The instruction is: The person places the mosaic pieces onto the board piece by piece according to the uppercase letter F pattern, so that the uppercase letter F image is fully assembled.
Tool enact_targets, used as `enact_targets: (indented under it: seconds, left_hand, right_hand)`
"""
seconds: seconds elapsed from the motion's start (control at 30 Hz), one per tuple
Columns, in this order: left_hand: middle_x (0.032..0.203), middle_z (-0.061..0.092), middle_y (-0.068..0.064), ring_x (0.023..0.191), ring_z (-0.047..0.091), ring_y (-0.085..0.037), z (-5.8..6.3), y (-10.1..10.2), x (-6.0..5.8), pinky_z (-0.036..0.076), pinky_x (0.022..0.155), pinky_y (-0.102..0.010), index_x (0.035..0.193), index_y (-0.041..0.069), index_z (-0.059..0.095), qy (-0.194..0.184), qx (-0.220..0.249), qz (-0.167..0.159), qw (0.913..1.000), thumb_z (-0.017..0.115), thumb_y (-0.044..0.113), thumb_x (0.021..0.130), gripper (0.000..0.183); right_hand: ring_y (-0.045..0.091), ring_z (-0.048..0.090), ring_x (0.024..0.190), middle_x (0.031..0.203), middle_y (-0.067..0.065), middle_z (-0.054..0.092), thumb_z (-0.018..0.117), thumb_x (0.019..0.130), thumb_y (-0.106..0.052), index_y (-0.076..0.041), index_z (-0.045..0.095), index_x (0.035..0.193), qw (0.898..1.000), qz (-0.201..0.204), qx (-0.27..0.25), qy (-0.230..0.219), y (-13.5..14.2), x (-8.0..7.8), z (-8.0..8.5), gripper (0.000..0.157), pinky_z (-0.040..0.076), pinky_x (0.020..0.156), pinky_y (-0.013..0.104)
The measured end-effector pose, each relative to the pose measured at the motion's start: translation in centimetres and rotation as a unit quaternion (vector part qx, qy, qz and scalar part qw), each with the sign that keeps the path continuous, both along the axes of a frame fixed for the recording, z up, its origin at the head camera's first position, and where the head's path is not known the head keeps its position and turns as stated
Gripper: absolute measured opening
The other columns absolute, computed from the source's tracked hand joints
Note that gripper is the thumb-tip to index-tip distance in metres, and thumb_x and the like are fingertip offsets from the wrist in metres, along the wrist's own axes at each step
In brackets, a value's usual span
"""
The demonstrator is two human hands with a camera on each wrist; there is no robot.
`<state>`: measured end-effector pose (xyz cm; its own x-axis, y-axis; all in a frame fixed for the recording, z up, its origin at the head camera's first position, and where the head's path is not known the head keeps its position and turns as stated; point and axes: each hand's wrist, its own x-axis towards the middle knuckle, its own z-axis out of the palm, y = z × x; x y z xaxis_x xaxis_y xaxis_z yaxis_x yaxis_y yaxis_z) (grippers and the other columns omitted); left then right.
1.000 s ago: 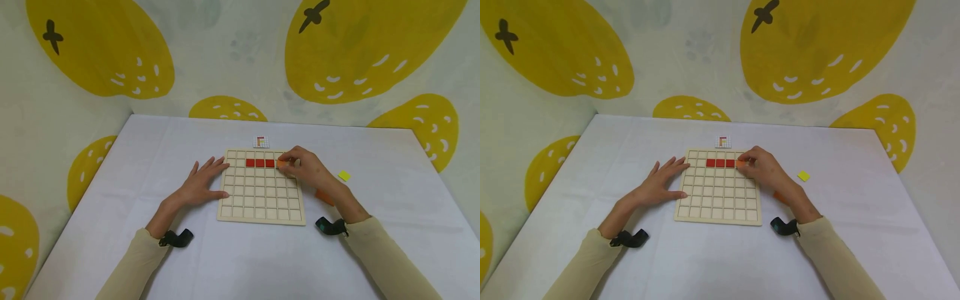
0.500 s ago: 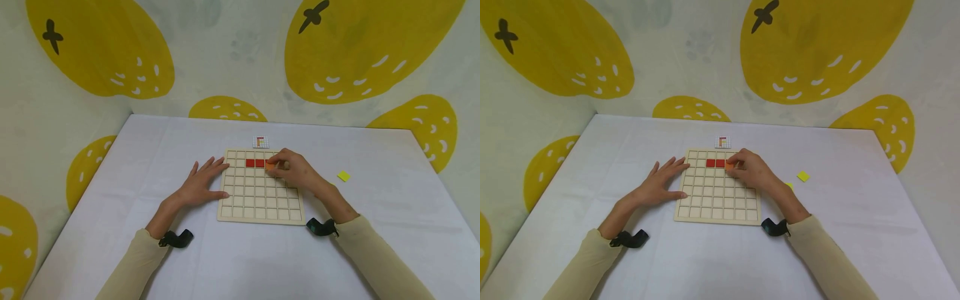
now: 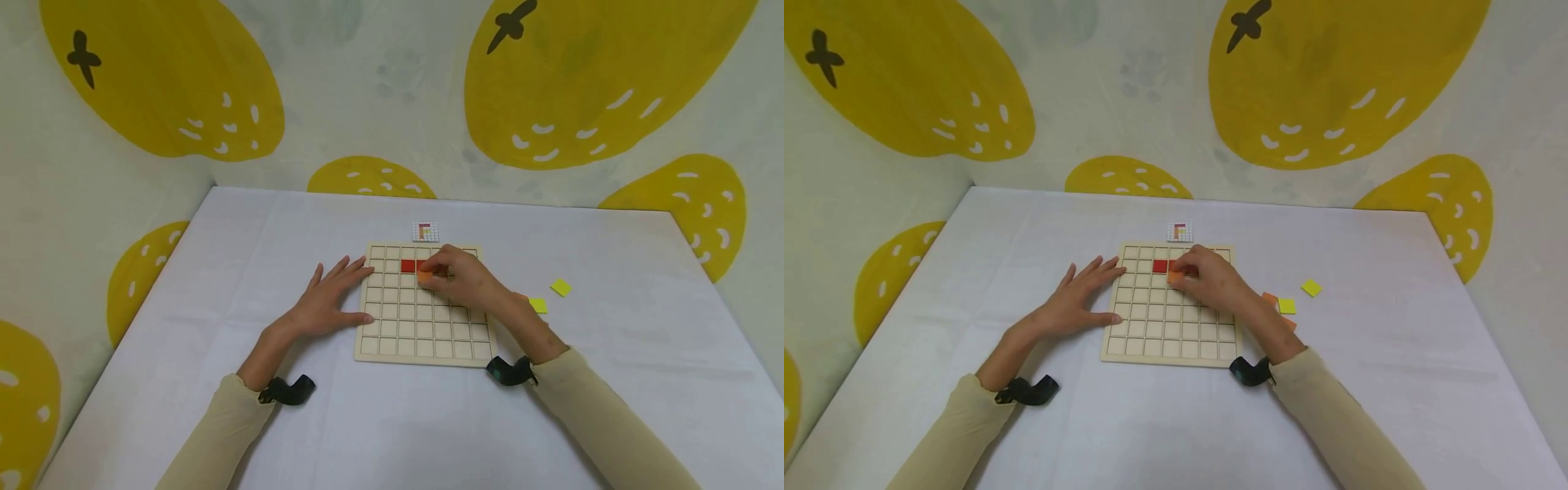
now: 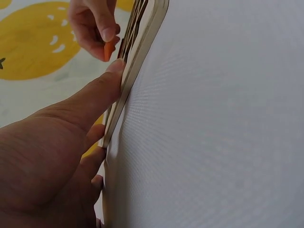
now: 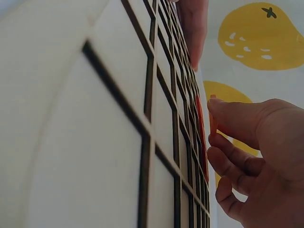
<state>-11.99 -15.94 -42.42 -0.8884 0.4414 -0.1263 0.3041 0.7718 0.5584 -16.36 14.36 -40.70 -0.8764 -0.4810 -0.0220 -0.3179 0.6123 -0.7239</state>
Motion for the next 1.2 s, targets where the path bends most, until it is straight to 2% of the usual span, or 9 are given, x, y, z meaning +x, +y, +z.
enact_targets:
  seconds: [0.2, 0.47, 0.83, 1.2]
  left_hand:
    - [0.176, 0.021, 0.0, 0.166, 0.008, -0.03, 0.3, 0.2, 0.0, -0.006, 0.13, -0.066, 0.163, 0.024, 0.036, -0.004, -0.002, -0.002, 1.0, 0.08, 0.048, 0.089, 0.089]
    - [0.176, 0.021, 0.0, 0.166, 0.008, -0.031, 0.3, 0.1, 0.0, -0.006, 0.129, -0.067, 0.164, 0.024, 0.035, 0.003, 0.002, -0.006, 1.0, 0.079, 0.048, 0.089, 0.09]
    - [0.176, 0.022, -0.001, 0.166, 0.008, -0.031, 0.0, -0.1, -0.1, -0.006, 0.129, -0.068, 0.163, 0.024, 0.035, 0.011, -0.001, -0.007, 0.9999, 0.079, 0.049, 0.09, 0.089]
    - [0.176, 0.021, 0.001, 0.166, 0.008, -0.03, 0.0, -0.2, 0.1, -0.006, 0.129, -0.067, 0.164, 0.025, 0.035, 0.003, 0.006, -0.006, 1.0, 0.08, 0.049, 0.089, 0.09]
  right_hand:
    - [0.022, 0.062, 0.1, 0.113, 0.006, 0.067, 0.078, 0.093, -0.017, -0.01, 0.076, 0.118, 1.0, 0.015, 0.001, -0.01, -0.9, 0.1, 0.3, 0.026, 0.053, 0.091, 0.036]
    - [0.021, 0.061, 0.097, 0.109, 0.004, 0.067, 0.078, 0.094, -0.02, -0.013, 0.077, 0.114, 0.999, 0.019, 0.027, 0.004, -1.7, 0.0, 0.3, 0.021, 0.053, 0.087, 0.034]
    - [0.02, 0.058, 0.094, 0.108, 0.004, 0.066, 0.081, 0.093, -0.022, -0.012, 0.077, 0.115, 0.999, 0.022, 0.035, 0.024, -2.2, -0.2, -0.1, 0.025, 0.05, 0.085, 0.033]
    - [0.02, 0.056, 0.092, 0.108, 0.004, 0.066, 0.081, 0.092, -0.022, -0.012, 0.077, 0.117, 0.998, 0.031, 0.046, 0.035, -2.7, -0.2, -0.3, 0.027, 0.048, 0.082, 0.032]
